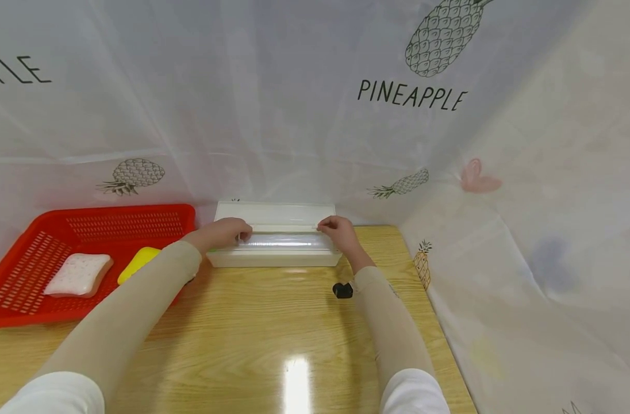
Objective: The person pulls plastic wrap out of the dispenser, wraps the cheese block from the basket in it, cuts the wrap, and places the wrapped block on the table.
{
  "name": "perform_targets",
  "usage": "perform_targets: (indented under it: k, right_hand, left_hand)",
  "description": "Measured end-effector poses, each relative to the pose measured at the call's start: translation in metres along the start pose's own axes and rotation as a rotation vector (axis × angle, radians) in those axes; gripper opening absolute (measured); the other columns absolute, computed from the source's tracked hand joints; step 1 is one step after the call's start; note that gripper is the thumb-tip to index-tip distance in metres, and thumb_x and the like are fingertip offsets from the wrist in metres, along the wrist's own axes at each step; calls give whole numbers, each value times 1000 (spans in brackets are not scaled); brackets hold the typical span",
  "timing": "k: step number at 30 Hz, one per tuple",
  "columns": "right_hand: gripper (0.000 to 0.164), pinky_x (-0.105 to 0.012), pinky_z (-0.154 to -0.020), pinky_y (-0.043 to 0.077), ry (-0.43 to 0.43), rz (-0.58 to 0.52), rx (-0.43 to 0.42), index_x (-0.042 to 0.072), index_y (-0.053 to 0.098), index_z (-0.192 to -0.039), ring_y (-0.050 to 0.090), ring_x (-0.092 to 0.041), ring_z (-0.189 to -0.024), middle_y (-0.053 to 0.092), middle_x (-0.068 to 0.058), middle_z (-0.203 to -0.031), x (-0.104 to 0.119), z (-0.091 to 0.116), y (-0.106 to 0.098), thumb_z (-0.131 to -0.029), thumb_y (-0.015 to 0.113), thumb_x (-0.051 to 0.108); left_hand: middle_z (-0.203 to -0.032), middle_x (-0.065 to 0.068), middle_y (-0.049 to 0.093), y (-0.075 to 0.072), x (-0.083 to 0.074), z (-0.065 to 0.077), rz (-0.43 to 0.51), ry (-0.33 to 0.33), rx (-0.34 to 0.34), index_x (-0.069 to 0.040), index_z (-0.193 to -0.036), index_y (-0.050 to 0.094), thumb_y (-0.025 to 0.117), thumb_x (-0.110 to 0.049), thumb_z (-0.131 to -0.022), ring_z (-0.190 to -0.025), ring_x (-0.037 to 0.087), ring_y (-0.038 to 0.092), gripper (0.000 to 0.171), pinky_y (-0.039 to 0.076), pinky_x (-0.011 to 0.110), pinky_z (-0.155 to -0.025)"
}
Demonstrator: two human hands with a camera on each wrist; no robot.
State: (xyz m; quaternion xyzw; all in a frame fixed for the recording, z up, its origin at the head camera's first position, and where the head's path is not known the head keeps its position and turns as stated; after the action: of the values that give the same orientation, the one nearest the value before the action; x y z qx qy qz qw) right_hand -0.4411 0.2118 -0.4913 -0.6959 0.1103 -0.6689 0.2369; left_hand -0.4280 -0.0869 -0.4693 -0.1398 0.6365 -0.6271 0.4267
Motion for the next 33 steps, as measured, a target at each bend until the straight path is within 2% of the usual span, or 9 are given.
perform_targets:
  k: [4,7,10,13,17,21,25,29,33]
  right_hand:
    - [17,-40,-86,51,0,4,0,3,71,-105,61,-26,-99,67,-11,-107,1,1,-1,-96,63,16]
    - [18,-40,-83,51,-6,15,4,2,71,-105,61,-27,-97,66,-11,-105,3,1,-1,-96,64,16]
    - [18,-37,-79,51,-4,32,10,3,72,-104,60,-26,-94,66,-11,-103,3,1,-2,-95,65,17]
    - [18,-33,-67,49,17,41,18,4,72,-103,57,-24,-80,66,-11,-100,3,2,-3,-96,64,18]
    - [18,-32,-59,45,30,52,24,5,73,-103,52,-24,-72,67,-10,-99,4,3,-3,-96,64,19]
    - [18,-32,-65,47,16,78,25,6,73,-103,56,-24,-81,67,-9,-101,4,3,-3,-95,65,21]
    - [19,-33,-69,52,29,70,32,5,72,-104,59,-24,-85,67,-9,-103,4,4,-2,-96,64,21]
    - [18,-34,-71,55,42,35,33,4,71,-103,61,-25,-87,66,-10,-103,2,3,-1,-96,64,18]
    - [16,-32,-76,56,37,0,29,1,70,-103,62,-25,-95,66,-12,-106,1,1,-1,-97,62,14]
  left_hand:
    - [-80,0,52,0,4,-1,26,-10,4,-11,-81,60,43,19,-76,-82,20,48,34,42,33,-75]
    - [-83,0,58,-2,5,-1,46,-18,3,-10,-80,64,42,19,-75,-82,21,50,37,45,34,-78]
    - [-89,1,64,-8,5,2,68,-41,4,-9,-81,71,47,18,-78,-86,22,55,37,48,37,-83]
    - [-94,4,68,-13,3,5,49,-49,-6,-9,-82,76,54,17,-82,-92,25,59,34,49,40,-87]
    - [-100,8,69,-17,5,7,44,-72,-54,-7,-88,77,62,8,-86,-97,28,59,21,48,42,-92]
    - [-105,11,69,-19,7,9,28,-87,-56,-2,-99,75,63,3,-88,-100,28,59,17,47,43,-94]
    - [-105,10,67,-19,9,11,-4,-110,12,-2,-106,72,63,6,-86,-98,28,57,23,46,43,-95]
    - [-105,10,63,-17,15,13,42,-170,48,-7,-108,69,63,10,-85,-98,28,53,29,45,44,-95]
    - [-99,9,61,-19,21,14,98,-196,16,-8,-100,69,51,16,-87,-96,29,52,32,45,42,-93]
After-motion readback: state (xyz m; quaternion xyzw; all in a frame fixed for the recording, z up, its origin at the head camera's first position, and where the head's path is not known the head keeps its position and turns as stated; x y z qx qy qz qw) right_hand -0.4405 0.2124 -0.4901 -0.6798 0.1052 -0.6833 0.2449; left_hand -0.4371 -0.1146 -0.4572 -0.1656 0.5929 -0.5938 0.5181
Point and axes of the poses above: each hand's wrist, its own z-axis away from the middle knuckle, its own y-axis out of the palm, x = y × z, the point moved 5 cm from there along -z, towards the middle knuckle
